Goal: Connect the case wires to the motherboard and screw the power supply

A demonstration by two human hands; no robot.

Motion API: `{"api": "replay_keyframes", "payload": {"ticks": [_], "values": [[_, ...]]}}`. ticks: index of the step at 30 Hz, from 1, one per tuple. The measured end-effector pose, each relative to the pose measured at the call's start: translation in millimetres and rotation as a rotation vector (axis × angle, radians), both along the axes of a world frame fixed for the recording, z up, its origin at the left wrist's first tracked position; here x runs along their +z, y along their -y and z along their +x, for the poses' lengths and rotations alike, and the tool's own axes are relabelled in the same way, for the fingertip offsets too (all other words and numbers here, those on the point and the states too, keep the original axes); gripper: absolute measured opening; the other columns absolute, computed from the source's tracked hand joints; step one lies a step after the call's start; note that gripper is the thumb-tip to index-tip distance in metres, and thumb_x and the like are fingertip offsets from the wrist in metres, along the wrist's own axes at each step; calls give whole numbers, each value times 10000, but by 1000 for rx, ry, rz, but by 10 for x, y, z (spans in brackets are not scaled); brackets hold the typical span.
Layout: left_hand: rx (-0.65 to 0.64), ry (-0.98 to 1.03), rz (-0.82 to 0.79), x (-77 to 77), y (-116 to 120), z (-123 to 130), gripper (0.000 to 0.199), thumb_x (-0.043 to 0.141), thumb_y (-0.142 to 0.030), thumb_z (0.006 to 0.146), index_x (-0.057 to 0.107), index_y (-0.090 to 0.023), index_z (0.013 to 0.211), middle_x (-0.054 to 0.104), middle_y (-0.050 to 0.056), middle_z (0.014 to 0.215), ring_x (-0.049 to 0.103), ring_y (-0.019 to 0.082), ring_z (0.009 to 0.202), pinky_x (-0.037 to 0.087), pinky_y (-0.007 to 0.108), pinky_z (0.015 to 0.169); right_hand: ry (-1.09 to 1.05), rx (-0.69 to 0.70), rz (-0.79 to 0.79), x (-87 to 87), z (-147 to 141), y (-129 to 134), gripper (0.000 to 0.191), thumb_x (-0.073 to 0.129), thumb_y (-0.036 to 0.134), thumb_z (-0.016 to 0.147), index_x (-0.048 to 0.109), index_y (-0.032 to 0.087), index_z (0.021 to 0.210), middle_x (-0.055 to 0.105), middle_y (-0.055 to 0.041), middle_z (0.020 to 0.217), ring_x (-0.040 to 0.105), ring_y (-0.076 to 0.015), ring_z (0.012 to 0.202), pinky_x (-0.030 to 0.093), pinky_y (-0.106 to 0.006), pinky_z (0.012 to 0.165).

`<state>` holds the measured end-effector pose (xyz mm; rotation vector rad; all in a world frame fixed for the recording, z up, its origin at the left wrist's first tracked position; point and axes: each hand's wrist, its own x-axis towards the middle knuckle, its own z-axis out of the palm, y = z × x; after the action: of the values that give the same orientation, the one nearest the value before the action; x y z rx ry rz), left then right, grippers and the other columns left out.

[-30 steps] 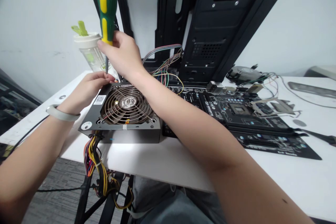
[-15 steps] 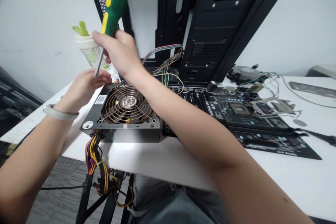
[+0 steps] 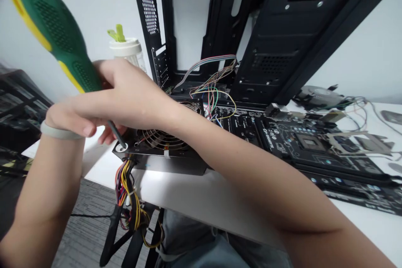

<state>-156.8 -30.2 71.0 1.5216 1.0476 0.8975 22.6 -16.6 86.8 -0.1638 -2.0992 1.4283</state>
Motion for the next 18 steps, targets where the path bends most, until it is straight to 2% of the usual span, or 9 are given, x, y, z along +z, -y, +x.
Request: {"api": "replay_keyframes", "payload": {"ticks": [2,3,4,9,13,16,18], "values": [[-306,-186,-71,54,10,36,219,822,-234,447,642,-141,530,630,98,524,567,201,416,474,306,347,19,-18,13,-24,7,-15,166,528,155,762,520,144,596,547,63,455,520,-62,410,373,-146,390],[-392,-253,-90,68,12,50,191,797,-270,501,647,-156,532,639,96,536,561,187,419,468,293,348,18,-45,10,-31,10,-8,170,531,155,762,521,145,592,545,63,454,517,-61,405,376,-145,390],[-411,-293,-94,74,13,59,177,775,-302,537,656,-172,549,647,92,548,556,180,426,462,288,353,15,-76,1,-34,11,7,171,537,159,762,517,151,593,539,65,452,514,-59,399,376,-144,389],[-282,-392,-101,44,27,78,184,775,-368,488,686,-223,558,646,95,540,537,204,469,475,359,429,-26,-179,-50,-46,1,95,188,595,239,755,475,194,618,524,72,469,520,-68,392,381,-159,381],[-222,-361,-82,45,48,142,273,822,-414,403,677,-221,530,647,87,548,542,204,480,478,359,449,-37,-193,-48,-73,-5,86,190,623,254,741,469,201,644,540,70,504,533,-73,407,391,-165,382],[-196,-407,-71,38,55,162,290,816,-461,414,677,-226,513,600,61,452,530,201,437,462,344,415,-28,-186,-7,-90,-6,69,186,606,272,754,465,201,656,548,71,515,544,-74,420,396,-160,383],[-207,-428,-49,24,56,152,290,803,-476,441,678,-221,500,606,73,458,541,210,441,466,347,411,-24,-198,5,-95,-7,63,177,574,284,773,469,200,659,553,70,520,546,-72,425,396,-158,386]]}}
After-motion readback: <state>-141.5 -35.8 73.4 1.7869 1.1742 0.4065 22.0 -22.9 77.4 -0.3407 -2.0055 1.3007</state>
